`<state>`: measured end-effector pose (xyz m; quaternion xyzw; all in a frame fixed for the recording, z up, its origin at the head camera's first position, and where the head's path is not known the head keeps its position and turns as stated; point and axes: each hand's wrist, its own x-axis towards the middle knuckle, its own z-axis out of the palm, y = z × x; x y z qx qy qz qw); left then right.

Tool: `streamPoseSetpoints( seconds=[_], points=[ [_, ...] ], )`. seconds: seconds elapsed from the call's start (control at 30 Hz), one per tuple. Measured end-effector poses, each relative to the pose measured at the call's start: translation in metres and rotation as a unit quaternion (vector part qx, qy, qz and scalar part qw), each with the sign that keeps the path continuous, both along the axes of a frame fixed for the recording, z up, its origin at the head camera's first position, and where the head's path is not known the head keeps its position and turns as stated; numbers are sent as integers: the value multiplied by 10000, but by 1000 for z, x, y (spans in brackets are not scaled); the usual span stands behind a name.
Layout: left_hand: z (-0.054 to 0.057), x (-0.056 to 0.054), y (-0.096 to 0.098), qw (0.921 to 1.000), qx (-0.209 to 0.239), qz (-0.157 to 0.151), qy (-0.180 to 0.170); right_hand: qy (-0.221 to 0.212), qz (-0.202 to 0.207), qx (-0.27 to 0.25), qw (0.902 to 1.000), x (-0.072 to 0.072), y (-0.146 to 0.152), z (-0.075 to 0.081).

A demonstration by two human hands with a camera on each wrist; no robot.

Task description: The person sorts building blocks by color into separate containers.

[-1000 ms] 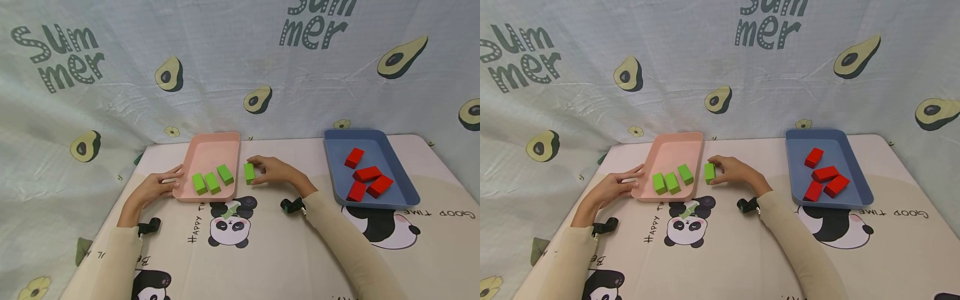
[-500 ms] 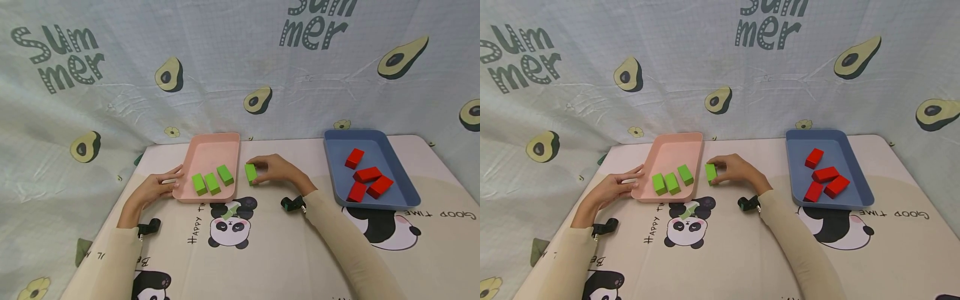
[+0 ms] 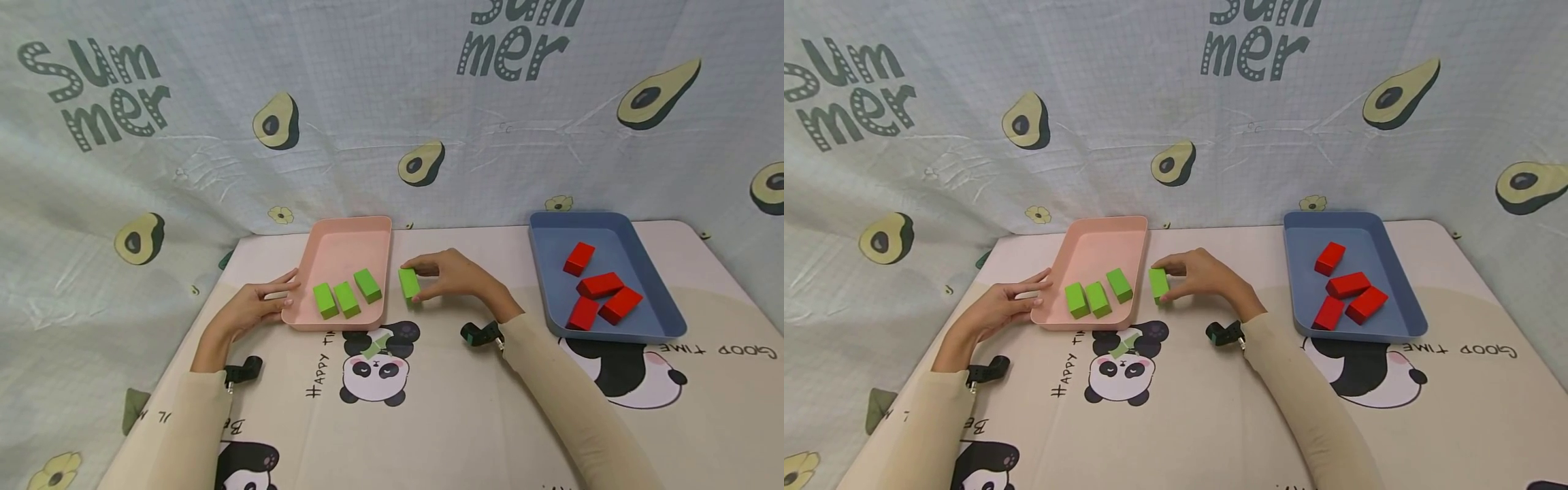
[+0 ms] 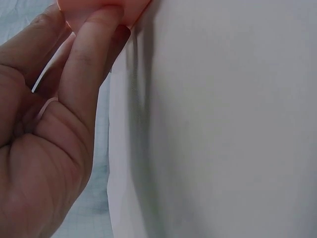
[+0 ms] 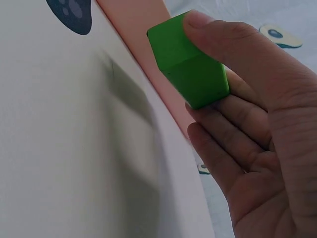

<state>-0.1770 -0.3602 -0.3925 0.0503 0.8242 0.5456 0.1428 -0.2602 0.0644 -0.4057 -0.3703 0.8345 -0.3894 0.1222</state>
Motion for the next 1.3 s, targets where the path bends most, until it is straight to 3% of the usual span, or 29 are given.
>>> streamPoseSetpoints(
  seconds=[0.63, 1.3],
  points=[
    [-2, -2, -1, 9998, 117, -12, -128, 524, 113, -57, 9985, 3, 8, 6],
    [-2, -2, -1, 9999, 78, -23, -127, 504, 123, 110, 9986, 4, 2, 17]
  ],
)
